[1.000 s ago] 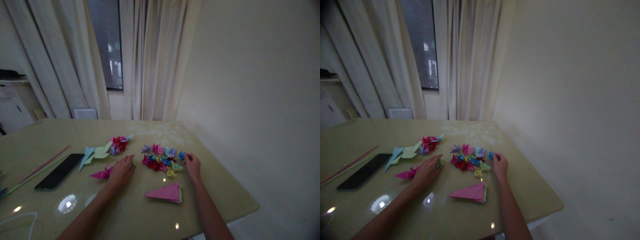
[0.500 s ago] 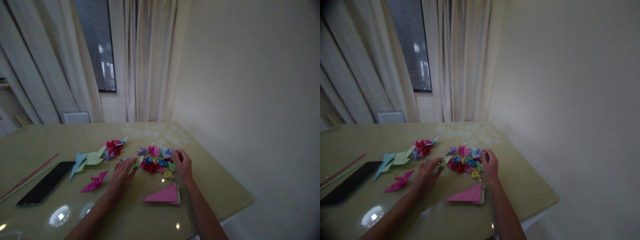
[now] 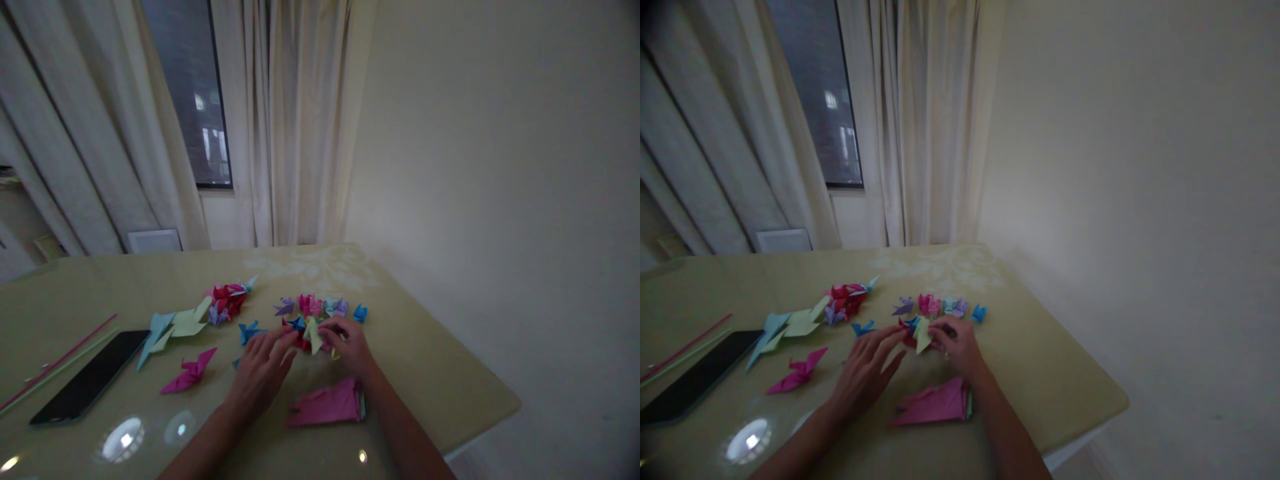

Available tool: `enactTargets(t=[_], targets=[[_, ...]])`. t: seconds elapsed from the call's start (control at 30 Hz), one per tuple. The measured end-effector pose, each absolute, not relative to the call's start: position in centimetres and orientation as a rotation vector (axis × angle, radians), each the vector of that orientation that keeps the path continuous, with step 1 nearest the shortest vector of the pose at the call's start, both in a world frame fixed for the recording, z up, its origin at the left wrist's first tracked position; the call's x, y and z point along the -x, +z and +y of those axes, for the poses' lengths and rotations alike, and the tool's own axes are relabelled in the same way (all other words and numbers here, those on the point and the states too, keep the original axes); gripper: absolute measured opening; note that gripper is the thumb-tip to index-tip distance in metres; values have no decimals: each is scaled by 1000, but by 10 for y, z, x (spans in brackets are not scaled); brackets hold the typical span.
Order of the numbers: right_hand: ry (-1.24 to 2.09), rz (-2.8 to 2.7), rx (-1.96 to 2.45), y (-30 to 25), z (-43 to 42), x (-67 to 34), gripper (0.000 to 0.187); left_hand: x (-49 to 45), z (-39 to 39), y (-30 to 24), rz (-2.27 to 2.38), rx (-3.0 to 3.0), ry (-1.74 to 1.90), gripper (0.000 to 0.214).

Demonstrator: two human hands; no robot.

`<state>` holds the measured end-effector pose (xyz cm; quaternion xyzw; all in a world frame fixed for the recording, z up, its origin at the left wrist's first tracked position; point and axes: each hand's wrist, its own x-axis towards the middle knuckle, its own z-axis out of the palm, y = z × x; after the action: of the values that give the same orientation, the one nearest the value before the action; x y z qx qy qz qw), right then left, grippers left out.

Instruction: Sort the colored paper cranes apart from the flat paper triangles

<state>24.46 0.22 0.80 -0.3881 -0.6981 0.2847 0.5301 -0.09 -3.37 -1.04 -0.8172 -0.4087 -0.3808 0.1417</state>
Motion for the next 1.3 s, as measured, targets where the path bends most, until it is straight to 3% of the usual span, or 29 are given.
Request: enactTargets(t=[0.23,0.43,0.7,0.9,1.3], targets=[[412,-1015,1115,2,26,-309,37,32,-20,-16,-1918,2043,-764,67],[349,-889,1194,-18,37,-331,27,41,-4,-36,-1928,2335,-944,46],[403,-957,1188,-13,34,-317,44,35,-12,-18,-1942,2536,-1001,38],[391,-1018,1229,-11,32,-317,40,33,-11,-16,-1922,2546,-920,26],[294,-942,1205,-24,39,-328,38,34,-8,-23,-1908,2556,-1182,11]])
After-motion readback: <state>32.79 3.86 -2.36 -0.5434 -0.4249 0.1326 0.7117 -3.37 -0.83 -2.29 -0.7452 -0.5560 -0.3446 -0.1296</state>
